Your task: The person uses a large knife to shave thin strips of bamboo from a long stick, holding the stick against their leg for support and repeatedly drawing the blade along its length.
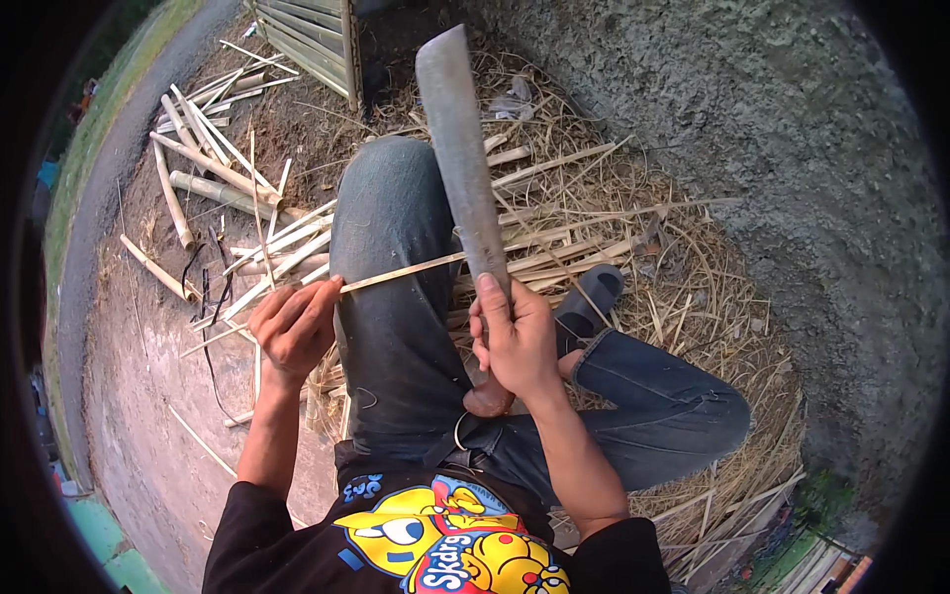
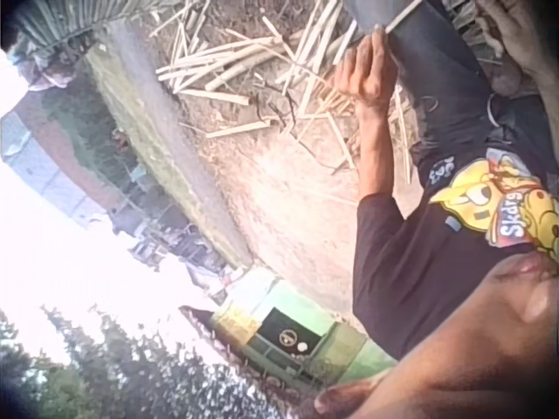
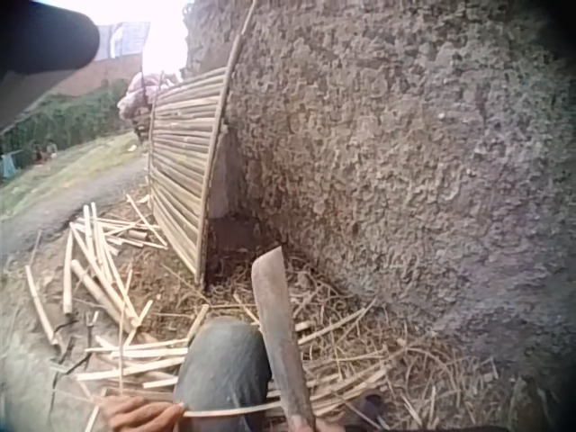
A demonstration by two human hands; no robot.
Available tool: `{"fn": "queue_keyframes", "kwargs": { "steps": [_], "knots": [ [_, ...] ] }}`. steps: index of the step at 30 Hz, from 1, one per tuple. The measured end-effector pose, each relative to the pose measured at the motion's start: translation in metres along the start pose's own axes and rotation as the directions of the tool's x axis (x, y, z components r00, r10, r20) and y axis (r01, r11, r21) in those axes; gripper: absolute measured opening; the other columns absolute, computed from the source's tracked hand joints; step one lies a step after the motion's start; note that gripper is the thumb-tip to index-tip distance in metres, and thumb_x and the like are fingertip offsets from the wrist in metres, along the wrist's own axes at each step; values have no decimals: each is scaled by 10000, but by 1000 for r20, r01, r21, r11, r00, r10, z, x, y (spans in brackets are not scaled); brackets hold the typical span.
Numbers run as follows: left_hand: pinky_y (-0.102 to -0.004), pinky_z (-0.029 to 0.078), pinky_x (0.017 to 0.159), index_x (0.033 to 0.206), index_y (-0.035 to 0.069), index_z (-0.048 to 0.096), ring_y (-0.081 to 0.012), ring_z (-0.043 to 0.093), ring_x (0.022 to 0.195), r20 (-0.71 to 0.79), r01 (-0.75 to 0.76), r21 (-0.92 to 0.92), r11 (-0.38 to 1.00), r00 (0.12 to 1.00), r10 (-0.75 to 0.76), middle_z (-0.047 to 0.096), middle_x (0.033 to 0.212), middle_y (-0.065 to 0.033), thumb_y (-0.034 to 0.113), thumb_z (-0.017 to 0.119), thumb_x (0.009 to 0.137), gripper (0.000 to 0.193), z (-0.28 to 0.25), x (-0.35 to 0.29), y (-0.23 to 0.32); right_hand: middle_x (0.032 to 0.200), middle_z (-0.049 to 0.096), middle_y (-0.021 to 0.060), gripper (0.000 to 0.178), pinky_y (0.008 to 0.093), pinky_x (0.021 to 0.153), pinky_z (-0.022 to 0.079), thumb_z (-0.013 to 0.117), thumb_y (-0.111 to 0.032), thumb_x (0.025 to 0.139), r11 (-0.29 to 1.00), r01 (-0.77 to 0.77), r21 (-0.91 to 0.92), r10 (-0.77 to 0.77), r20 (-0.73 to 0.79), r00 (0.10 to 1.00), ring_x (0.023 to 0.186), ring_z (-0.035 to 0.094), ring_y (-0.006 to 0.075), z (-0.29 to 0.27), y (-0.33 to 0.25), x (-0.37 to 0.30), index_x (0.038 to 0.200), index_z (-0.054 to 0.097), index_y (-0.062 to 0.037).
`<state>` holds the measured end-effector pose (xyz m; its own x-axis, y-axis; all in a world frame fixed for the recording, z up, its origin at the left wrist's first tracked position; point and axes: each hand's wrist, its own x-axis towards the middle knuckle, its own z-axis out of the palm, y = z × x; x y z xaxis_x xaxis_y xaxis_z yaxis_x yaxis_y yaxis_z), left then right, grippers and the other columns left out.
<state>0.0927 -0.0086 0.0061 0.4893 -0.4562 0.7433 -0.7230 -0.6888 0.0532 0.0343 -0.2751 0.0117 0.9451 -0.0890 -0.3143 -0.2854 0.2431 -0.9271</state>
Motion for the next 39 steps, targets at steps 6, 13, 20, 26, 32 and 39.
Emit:
{"fn": "queue_keyframes", "kwargs": {
  "steps": [6, 13, 20, 26, 32, 39],
  "knots": [
    [-269, 389, 487, 1015, 111, 771, -118, 572, 563, 7, 19, 1, 1000, 1000, -19, 724, 810, -1, -5, 769, 769, 272, -13, -11, -16, 611, 541, 10, 408, 216, 384, 377, 530, -333, 1067, 996, 87, -27, -89, -85, 992, 422, 491, 60, -4, -2, 3, 814, 559, -14],
    [-274, 420, 514, 1057, 113, 766, -137, 589, 586, 64, 30, -40, 999, 998, -27, 715, 811, 2, 16, 753, 770, 303, -2, 4, 2, 606, 545, 12, 391, 225, 386, 364, 550, -307, 1060, 1000, -1, -20, 2, 62, 998, 430, 494, 65, 11, 12, -5, 799, 573, -17],
    [-293, 423, 505, 974, 103, 760, -152, 597, 574, 92, 79, -6, 997, 993, -78, 717, 791, -6, 15, 761, 753, 238, -20, 1, -2, 606, 529, 16, 417, 227, 371, 379, 508, -333, 1076, 991, 136, -5, -135, -200, 970, 419, 483, 68, -21, 0, 14, 816, 545, -10],
    [-298, 441, 506, 955, 86, 757, -171, 607, 570, 153, 155, 9, 988, 976, -155, 704, 766, -25, -15, 747, 741, 237, -30, 8, 1, 622, 540, 20, 404, 233, 375, 383, 525, -334, 1069, 1000, 19, 16, -19, -12, 1000, 419, 490, 73, -3, 9, -2, 818, 552, -18],
    [-291, 454, 512, 962, 78, 758, -175, 600, 557, 102, 145, -29, 989, 985, -142, 704, 765, -37, -20, 745, 743, 241, -27, 3, 2, 623, 537, 21, 427, 221, 376, 374, 528, -361, 1066, 995, 64, 75, -55, -127, 990, 423, 487, 71, -29, -3, 4, 819, 559, -14],
    [-290, 458, 518, 1008, 98, 765, -167, 611, 578, 121, 95, -63, 994, 989, -87, 722, 813, -18, 20, 762, 759, 260, -11, 12, 20, 618, 541, 21, 411, 236, 378, 370, 555, -346, 1055, 1000, -1, 27, -2, 97, 995, 421, 489, 73, 7, 6, -12, 811, 560, -15]
  ]
}}
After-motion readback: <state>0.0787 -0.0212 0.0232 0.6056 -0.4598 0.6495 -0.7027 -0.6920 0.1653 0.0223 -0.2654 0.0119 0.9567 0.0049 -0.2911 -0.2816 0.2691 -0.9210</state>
